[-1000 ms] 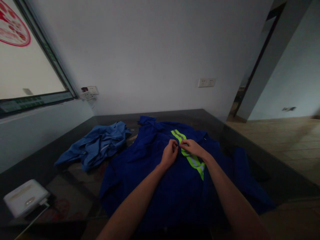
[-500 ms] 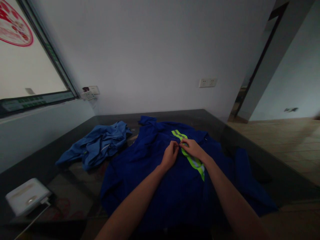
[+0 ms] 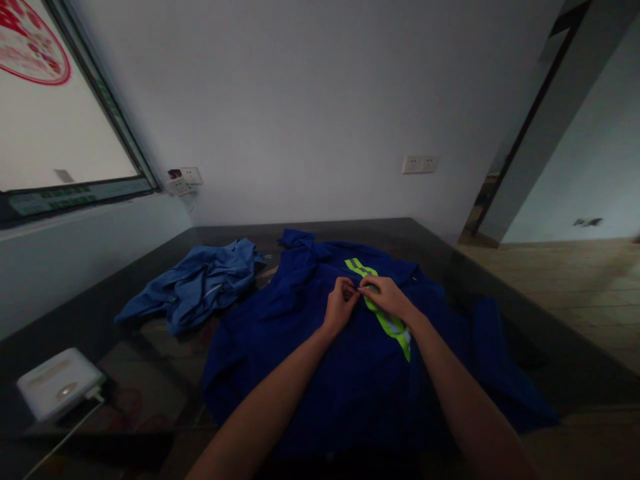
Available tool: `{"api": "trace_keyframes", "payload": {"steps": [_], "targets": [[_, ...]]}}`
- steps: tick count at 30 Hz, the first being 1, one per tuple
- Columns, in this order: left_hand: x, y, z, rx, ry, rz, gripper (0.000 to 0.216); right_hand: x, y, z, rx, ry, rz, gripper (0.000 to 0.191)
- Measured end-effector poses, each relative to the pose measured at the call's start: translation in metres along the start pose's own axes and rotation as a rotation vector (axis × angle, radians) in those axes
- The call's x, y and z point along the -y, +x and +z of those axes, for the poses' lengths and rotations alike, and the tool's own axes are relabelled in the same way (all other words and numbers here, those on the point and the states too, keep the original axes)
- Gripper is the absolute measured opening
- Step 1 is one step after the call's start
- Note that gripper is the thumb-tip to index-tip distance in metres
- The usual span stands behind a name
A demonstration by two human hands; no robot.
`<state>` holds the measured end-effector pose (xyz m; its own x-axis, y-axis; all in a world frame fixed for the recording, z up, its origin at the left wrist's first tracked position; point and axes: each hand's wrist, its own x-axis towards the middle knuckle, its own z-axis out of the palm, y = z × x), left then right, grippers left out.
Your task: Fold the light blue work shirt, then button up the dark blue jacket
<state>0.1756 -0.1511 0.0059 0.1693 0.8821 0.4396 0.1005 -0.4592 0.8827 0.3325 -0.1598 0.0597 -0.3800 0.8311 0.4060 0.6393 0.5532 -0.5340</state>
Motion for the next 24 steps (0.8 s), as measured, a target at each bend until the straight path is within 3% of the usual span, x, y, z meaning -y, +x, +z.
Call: {"api": "trace_keyframes", "payload": {"steps": [5, 10, 17, 24], "targets": [[-0.002, 0.003, -0.002, -0.041, 0.035, 0.065, 0.027, -0.008, 0.001, -0.003, -0.116, 0.055, 0.056, 0.018], [-0.017, 0.012, -0.022, -0.105, 0.296, 0.193, 0.019, -0.017, 0.001, -0.008, -0.232, 0.006, 0.139, 0.02], [-0.012, 0.005, -0.067, 0.053, 0.654, 0.076, 0.024, -0.03, -0.001, -0.013, -0.346, -0.025, 0.251, 0.029], [-0.004, -0.004, -0.075, 0.137, 0.737, 0.139, 0.013, -0.035, -0.002, -0.014, -0.383, -0.147, 0.347, 0.04]]}}
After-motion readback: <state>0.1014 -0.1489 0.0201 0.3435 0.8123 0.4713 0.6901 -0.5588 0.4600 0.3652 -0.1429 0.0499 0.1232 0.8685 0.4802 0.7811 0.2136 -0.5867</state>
